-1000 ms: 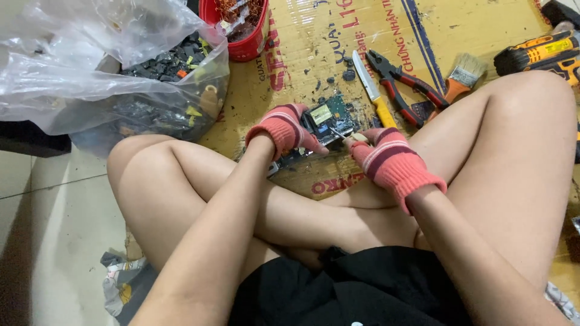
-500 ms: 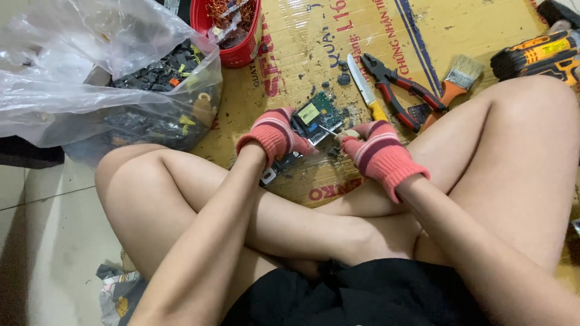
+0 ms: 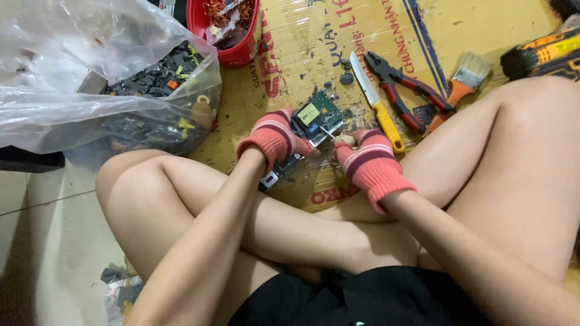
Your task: The person sits on the floor and uses pliers and a utility knife to pry and cut components off a small circuit board. They remove several parts and place them into a plastic bag nearby.
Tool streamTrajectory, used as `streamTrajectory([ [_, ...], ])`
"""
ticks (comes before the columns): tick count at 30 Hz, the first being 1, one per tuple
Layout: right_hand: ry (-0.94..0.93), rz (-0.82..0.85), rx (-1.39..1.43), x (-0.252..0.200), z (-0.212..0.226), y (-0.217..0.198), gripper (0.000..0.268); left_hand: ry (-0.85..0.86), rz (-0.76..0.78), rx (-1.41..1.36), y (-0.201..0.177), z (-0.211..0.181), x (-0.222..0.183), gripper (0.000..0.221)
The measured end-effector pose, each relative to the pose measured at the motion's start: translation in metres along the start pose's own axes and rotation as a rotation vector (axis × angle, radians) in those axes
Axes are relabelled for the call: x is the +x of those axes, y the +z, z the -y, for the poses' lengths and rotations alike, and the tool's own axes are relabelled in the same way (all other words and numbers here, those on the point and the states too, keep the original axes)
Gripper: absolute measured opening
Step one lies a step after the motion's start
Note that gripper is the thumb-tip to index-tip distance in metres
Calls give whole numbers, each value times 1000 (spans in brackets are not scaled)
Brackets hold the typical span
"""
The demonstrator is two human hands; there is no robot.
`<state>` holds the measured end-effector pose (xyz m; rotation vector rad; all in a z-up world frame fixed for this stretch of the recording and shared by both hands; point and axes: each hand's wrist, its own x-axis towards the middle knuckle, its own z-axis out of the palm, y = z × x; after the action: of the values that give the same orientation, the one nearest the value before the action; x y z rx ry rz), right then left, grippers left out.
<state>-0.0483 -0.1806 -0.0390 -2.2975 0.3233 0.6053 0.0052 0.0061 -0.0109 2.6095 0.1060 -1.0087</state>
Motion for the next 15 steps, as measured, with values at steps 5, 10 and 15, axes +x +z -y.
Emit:
streamTrajectory([
  [5, 147, 9, -100, 9, -7, 29, 55, -10, -12, 16, 5, 4, 6, 105],
  [10, 309, -55, 142, -17, 23, 44, 47, -29, 32, -102, -26, -27, -49, 94],
  [15, 286, 15, 166, -39, 50, 33, 46, -32, -18, -56, 4, 7, 7, 88],
])
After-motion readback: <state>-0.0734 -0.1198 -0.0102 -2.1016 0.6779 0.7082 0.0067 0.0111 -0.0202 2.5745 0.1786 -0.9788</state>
